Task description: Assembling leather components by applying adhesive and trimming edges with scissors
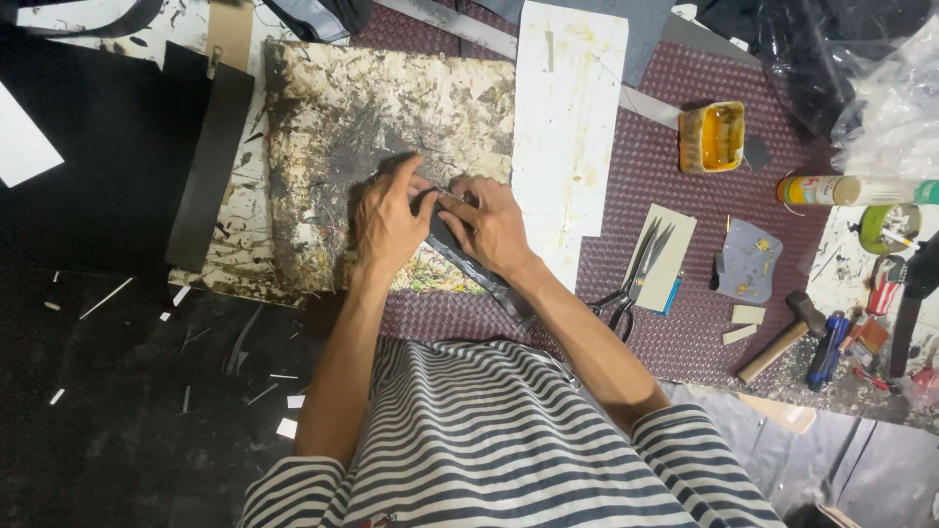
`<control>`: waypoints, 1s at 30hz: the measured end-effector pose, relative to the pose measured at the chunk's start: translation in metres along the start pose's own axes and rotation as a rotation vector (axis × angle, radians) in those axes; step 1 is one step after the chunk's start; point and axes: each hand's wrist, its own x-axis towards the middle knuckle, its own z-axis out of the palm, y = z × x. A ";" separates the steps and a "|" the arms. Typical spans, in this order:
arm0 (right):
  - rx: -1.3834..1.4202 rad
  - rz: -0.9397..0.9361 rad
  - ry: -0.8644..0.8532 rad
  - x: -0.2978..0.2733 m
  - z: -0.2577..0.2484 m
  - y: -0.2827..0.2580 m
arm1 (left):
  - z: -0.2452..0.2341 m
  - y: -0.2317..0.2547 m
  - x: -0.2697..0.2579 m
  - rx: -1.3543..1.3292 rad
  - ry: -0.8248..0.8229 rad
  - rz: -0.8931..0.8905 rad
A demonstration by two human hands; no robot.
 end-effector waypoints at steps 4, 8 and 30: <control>0.000 -0.011 0.005 -0.001 0.003 0.000 | 0.016 -0.013 0.002 0.012 0.019 0.026; -0.034 -0.025 0.001 0.004 -0.003 -0.001 | 0.024 -0.020 0.001 0.053 0.101 0.036; 0.242 -0.279 -0.332 0.073 -0.015 -0.012 | -0.023 0.016 -0.055 0.006 0.207 -0.163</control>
